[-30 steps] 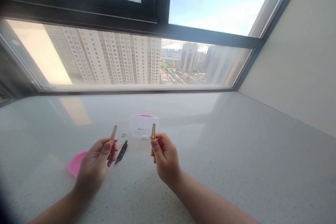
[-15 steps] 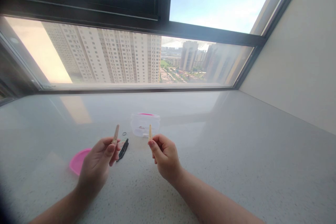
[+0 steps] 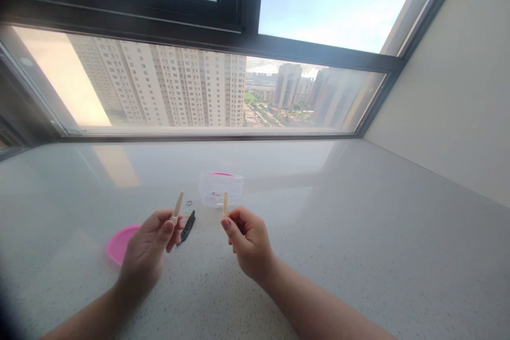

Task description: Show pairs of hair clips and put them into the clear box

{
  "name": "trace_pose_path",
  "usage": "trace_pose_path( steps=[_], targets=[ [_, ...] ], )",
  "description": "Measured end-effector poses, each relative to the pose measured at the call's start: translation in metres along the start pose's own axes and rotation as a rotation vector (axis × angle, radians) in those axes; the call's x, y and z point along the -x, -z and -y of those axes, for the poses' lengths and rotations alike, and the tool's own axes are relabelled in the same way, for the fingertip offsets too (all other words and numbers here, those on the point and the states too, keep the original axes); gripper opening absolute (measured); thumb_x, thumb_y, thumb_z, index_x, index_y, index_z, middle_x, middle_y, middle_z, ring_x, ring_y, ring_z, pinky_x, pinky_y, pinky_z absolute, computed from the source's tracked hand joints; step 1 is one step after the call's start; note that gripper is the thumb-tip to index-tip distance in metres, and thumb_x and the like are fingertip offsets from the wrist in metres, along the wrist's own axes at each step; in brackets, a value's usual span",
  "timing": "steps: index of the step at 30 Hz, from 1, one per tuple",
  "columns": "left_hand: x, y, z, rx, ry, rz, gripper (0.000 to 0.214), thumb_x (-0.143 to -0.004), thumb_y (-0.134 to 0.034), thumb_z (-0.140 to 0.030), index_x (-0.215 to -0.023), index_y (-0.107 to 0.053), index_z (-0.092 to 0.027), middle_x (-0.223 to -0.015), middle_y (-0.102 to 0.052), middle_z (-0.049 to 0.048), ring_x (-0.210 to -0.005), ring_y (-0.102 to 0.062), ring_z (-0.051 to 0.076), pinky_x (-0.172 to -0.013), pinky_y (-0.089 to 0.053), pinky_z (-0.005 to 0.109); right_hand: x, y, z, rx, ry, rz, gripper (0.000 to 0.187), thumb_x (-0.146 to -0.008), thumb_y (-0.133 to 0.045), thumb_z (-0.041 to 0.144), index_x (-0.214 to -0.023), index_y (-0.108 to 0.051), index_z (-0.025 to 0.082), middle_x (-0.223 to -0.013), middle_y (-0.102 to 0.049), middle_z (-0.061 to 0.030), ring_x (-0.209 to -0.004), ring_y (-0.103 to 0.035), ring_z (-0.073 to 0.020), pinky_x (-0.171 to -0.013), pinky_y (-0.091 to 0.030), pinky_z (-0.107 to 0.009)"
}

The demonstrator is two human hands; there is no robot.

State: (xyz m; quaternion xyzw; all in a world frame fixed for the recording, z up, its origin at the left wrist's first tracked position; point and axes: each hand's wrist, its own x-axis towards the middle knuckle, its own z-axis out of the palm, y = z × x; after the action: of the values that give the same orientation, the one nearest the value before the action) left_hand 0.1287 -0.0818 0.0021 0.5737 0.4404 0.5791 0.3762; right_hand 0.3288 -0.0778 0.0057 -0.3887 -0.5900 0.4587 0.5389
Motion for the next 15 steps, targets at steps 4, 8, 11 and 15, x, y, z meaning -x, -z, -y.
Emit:
trace_pose_path(
  steps=[4, 8, 11, 15],
  targets=[
    [-0.0008, 0.0005, -0.0012, -0.032, 0.019, 0.007, 0.025, -0.089, -0.054, -0.042, -0.092, -0.058, -0.018, -0.07, -0.057, -0.0019, -0.058, -0.047, 0.011, -0.051, -0.037, 0.023, 0.0009, -0.0021, 0.002, -0.032, 0.042, -0.016, 0.028, -0.089, -0.055, 0.044, -0.079, -0.053, 0.018, -0.054, -0.043, 0.0073, -0.042, -0.037, -0.0058, -0.038, -0.028, -0.016],
    [-0.001, -0.0005, -0.004, -0.061, 0.02, 0.008, 0.023, -0.088, -0.057, -0.042, -0.091, -0.058, -0.018, -0.069, -0.057, -0.0025, -0.056, -0.046, 0.011, -0.05, -0.037, 0.023, 0.0008, -0.0031, 0.0026, -0.05, 0.07, -0.039, 0.026, -0.09, -0.054, 0.044, -0.089, -0.054, 0.018, -0.054, -0.042, 0.0082, -0.041, -0.037, -0.006, -0.036, -0.028, -0.016],
    [-0.0004, -0.0017, -0.0061, -0.104, 0.0, -0.005, 0.021, -0.087, -0.058, -0.04, -0.088, -0.058, -0.019, -0.068, -0.056, -0.0029, -0.056, -0.046, 0.011, -0.051, -0.037, 0.022, -0.0013, -0.003, 0.0014, -0.041, 0.053, -0.047, 0.026, -0.09, -0.054, 0.044, -0.089, -0.055, 0.018, -0.054, -0.042, 0.0083, -0.041, -0.038, -0.006, -0.036, -0.028, -0.016],
    [-0.0002, -0.0018, -0.0061, -0.141, -0.027, -0.021, 0.019, -0.085, -0.06, -0.037, -0.087, -0.059, -0.019, -0.07, -0.056, -0.002, -0.062, -0.051, 0.013, -0.055, -0.041, 0.024, -0.0049, -0.0026, -0.0005, -0.015, -0.037, -0.034, 0.03, -0.088, -0.056, 0.046, -0.079, -0.054, 0.018, -0.052, -0.043, 0.0079, -0.04, -0.037, -0.0058, -0.036, -0.028, -0.016]
  ],
)
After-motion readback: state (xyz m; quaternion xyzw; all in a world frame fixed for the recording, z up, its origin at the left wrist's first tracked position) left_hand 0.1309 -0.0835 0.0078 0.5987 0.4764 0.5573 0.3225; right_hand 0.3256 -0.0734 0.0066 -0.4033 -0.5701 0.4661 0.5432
